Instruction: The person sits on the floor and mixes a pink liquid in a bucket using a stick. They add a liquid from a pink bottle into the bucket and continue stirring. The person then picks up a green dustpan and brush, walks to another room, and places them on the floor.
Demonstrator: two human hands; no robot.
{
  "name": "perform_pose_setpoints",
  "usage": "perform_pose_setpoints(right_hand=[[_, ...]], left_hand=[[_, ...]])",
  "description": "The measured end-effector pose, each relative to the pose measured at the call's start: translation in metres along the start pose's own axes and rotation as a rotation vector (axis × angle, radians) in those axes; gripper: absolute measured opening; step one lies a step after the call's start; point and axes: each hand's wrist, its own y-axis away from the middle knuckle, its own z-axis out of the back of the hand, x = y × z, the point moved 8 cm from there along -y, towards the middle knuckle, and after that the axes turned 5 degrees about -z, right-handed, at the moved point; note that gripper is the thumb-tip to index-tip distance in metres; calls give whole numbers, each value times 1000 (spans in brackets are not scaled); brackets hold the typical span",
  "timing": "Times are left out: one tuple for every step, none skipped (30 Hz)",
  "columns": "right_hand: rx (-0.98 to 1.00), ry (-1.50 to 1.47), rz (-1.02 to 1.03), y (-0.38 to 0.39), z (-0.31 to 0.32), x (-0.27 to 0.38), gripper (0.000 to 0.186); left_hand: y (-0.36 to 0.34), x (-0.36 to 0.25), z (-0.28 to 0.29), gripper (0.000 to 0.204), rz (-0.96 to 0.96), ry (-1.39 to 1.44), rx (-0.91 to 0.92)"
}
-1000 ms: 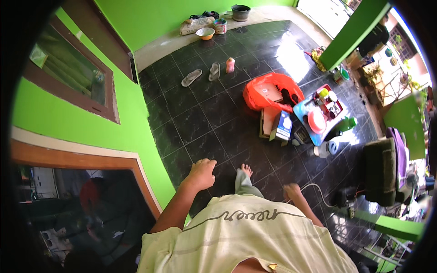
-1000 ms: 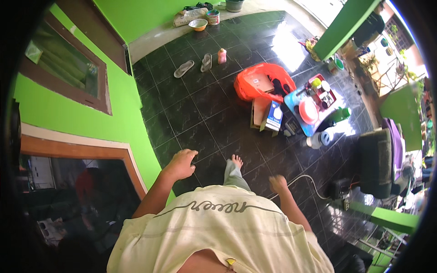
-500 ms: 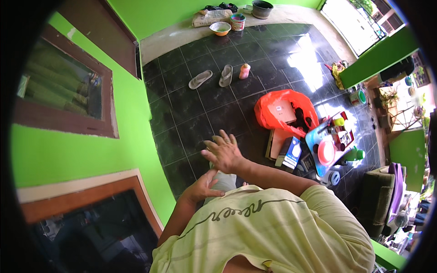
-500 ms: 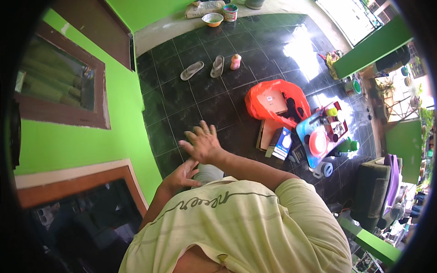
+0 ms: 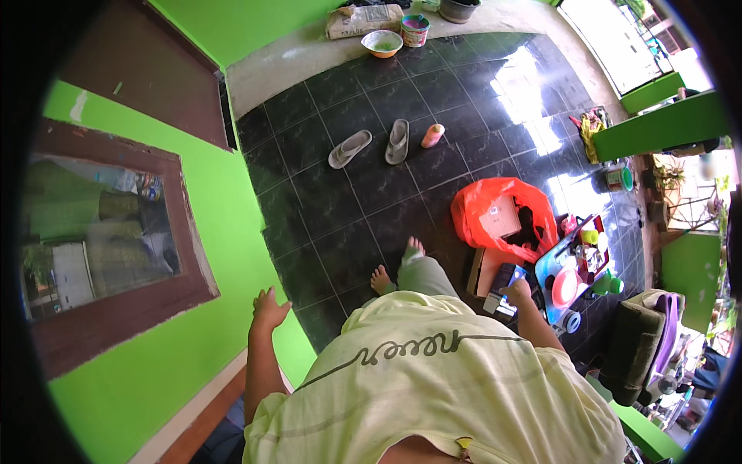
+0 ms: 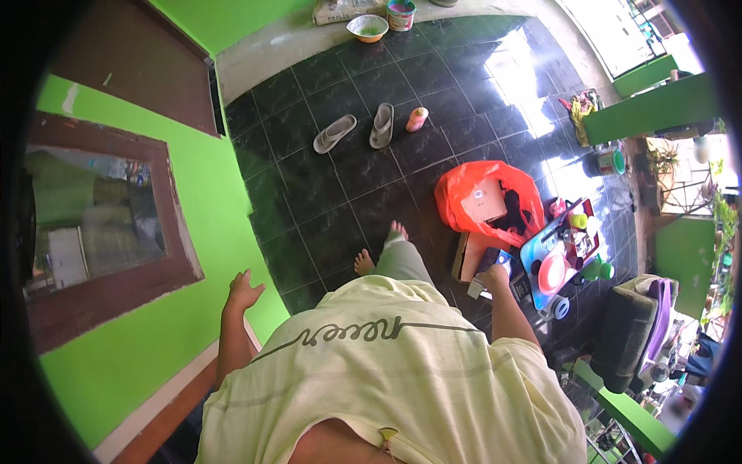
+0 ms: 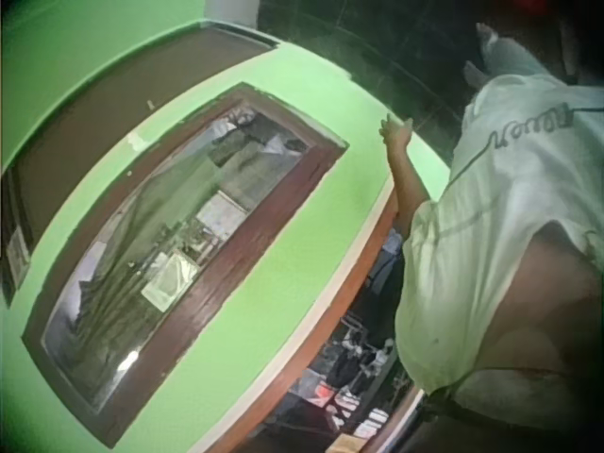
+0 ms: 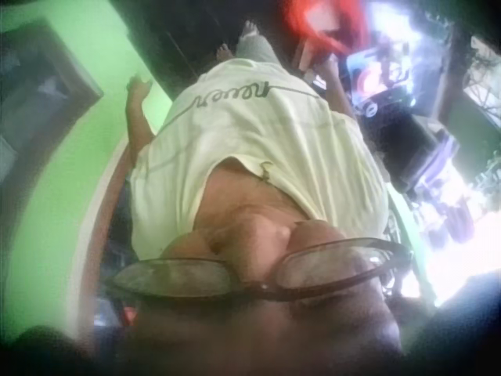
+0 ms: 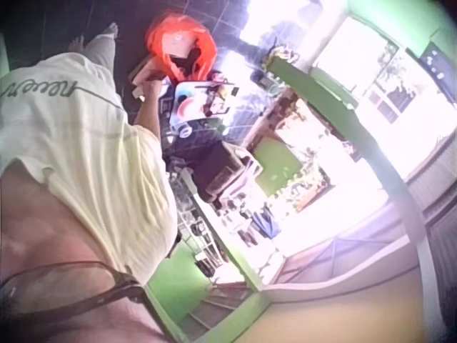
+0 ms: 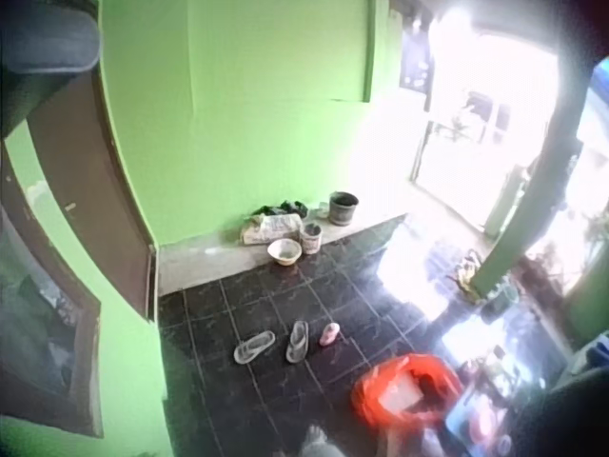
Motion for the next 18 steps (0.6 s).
perform_pose_setpoints(right_hand=[[-31,43,44,8,7,15,41],[-51,102,51,13,13,30,41],[-14,7,53,15,17,43,41],[43,-68,7,14,17,52,41],[60,-113,-15,9,20,63,43],[78,-153,-15,0,24,74,43],[101,-194,-16,-14,27,85,44],[139,-242,-14,-29,30,93,44],[97,-222,19,-51,40,105,39],[142,-292,-17,-72,47,110,36],[268,-478,-110,-95,49,111,33],[308,-538,-93,-118,59,118,29],[331,-650,-111,-142,72,127,26],[129,-501,275,-167,110,163,26],[-70,-332,648,-175,139,198,26],[-95,-199,751,-189,151,218,25],[-130,-73,856,-201,166,239,24],[30,-200,616,-233,170,248,23]], left_hand=[[-18,-17,12,87,-45,43,-7],[-33,-33,25,88,-89,87,-15],[-47,-55,33,85,-117,75,-51],[-61,-81,40,84,-175,79,-63],[-75,-106,46,83,-233,82,-72],[-88,-128,53,82,-286,63,-86],[-101,-147,57,81,-322,116,-60],[-115,-164,61,80,-353,151,-40],[-131,-180,67,79,-380,178,-28],[-153,-192,75,78,-386,221,-3],[-169,-198,79,77,-385,252,32],[-183,-200,79,77,-377,275,72],[-200,-202,87,72,-381,271,38],[-223,-199,92,70,-306,347,41],[-241,-191,94,69,-222,406,52],[-256,-181,94,68,-119,456,75],[-271,-173,98,67,-58,530,40],[-281,-162,97,66,55,600,33]])
